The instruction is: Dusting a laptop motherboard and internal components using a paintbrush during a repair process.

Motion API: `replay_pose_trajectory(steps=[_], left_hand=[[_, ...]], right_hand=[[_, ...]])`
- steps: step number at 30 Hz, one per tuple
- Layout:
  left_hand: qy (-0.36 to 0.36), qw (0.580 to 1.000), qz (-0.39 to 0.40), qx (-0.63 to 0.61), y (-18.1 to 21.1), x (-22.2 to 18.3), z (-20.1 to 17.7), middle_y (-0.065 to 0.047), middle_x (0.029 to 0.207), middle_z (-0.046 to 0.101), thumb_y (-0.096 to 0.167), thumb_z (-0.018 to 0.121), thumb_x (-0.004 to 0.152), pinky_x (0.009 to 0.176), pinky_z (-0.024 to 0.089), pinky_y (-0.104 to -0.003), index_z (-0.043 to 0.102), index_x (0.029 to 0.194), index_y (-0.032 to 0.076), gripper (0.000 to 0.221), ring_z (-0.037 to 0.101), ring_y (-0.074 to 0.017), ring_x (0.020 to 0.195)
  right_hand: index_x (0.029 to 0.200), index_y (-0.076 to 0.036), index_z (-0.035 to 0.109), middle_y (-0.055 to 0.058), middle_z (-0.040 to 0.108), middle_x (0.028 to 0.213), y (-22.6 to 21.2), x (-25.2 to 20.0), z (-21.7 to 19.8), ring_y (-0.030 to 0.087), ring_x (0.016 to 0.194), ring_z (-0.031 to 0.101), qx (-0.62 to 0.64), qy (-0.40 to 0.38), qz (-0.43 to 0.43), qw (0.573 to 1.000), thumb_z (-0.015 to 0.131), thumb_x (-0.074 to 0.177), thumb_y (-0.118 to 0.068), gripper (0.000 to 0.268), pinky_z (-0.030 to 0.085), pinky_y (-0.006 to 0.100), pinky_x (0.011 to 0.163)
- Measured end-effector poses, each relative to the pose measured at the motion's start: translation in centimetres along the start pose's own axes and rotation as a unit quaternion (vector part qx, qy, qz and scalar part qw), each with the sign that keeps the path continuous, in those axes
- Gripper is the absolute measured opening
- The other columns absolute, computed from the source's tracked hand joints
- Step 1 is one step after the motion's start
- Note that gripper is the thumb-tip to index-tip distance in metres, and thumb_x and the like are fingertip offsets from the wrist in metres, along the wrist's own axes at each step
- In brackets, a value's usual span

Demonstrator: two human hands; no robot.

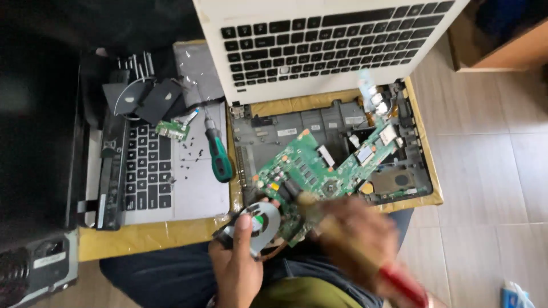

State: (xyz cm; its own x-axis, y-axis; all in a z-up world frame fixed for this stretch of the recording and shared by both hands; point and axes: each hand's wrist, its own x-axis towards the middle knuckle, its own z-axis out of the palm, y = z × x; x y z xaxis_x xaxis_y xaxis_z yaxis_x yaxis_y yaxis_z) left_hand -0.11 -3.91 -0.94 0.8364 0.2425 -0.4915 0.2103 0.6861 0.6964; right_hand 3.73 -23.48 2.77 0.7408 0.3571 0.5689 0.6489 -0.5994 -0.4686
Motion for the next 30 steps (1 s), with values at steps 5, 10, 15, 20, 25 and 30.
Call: replay_pose_trajectory(steps=[5, 10, 15, 20, 25, 30], left_hand=[[-0.026, 0.999, -0.021, 0.004, -0.2, -0.1, -0.4, -0.032, 0.112, 0.076, 0.015, 0.057, 0.094, 0.081, 0.059, -0.041, 0.065, 0.119, -0.021, 0.044, 0.073, -0.0344, 0.096], [0.080, 0.984, -0.027, 0.157, -0.9, 0.9, -1.1, -0.023, 0.090, 0.079, 0.024, 0.065, 0.089, 0.066, 0.054, -0.033, 0.076, 0.099, -0.018, 0.045, 0.069, -0.0250, 0.074], [0.045, 0.987, -0.028, 0.149, -0.9, 1.1, -1.4, -0.020, 0.089, 0.079, 0.026, 0.063, 0.091, 0.060, 0.050, -0.032, 0.073, 0.093, -0.015, 0.042, 0.068, -0.0230, 0.070], [-0.060, 0.998, 0.001, 0.022, -0.2, 1.0, -0.4, -0.026, 0.106, 0.078, 0.016, 0.057, 0.096, 0.081, 0.057, -0.037, 0.069, 0.117, -0.018, 0.042, 0.073, -0.0293, 0.088], [0.045, 0.994, -0.049, 0.091, -1.3, 1.5, -2.0, -0.018, 0.090, 0.070, 0.030, 0.055, 0.099, 0.062, 0.048, -0.035, 0.065, 0.104, -0.013, 0.044, 0.061, -0.0223, 0.072], [-0.131, 0.945, 0.164, 0.250, -0.6, 1.5, -1.9, -0.017, 0.103, 0.075, 0.021, 0.041, 0.097, 0.075, 0.049, -0.041, 0.061, 0.117, -0.005, 0.038, 0.067, -0.0288, 0.082]], right_hand=[[0.073, -0.007, 0.068, 0.004, 0.076, 0.077, -1.2, 0.3, 1.7, 0.010, 0.061, 0.072, 0.141, 0.101, 0.107, 0.979, 0.071, 0.079, -0.006, 0.007, 0.060, 0.020, 0.055], [0.099, -0.009, 0.074, 0.009, 0.076, 0.103, -1.8, 1.9, 1.1, 0.020, 0.095, 0.077, 0.145, -0.043, -0.050, 0.987, 0.075, 0.080, -0.007, 0.019, 0.066, 0.031, 0.080], [0.102, -0.006, 0.071, 0.009, 0.075, 0.105, -1.0, 2.4, 1.0, 0.021, 0.090, 0.076, 0.065, -0.020, 0.026, 0.997, 0.074, 0.083, 0.001, 0.021, 0.063, 0.031, 0.078], [0.089, -0.008, 0.075, 0.006, 0.075, 0.096, -2.4, 1.1, 2.1, 0.015, 0.086, 0.076, 0.137, -0.067, 0.002, 0.988, 0.076, 0.081, -0.005, 0.008, 0.063, 0.024, 0.073], [0.110, 0.003, 0.066, 0.018, 0.074, 0.113, -2.6, 2.6, 2.2, 0.028, 0.093, 0.076, 0.094, -0.023, 0.057, 0.994, 0.076, 0.082, -0.004, 0.030, 0.062, 0.036, 0.082], [0.101, -0.004, 0.067, 0.015, 0.075, 0.110, -1.9, 0.0, 3.7, 0.029, 0.101, 0.078, 0.319, -0.066, -0.034, 0.945, 0.064, 0.091, -0.011, 0.013, 0.069, 0.038, 0.088]])
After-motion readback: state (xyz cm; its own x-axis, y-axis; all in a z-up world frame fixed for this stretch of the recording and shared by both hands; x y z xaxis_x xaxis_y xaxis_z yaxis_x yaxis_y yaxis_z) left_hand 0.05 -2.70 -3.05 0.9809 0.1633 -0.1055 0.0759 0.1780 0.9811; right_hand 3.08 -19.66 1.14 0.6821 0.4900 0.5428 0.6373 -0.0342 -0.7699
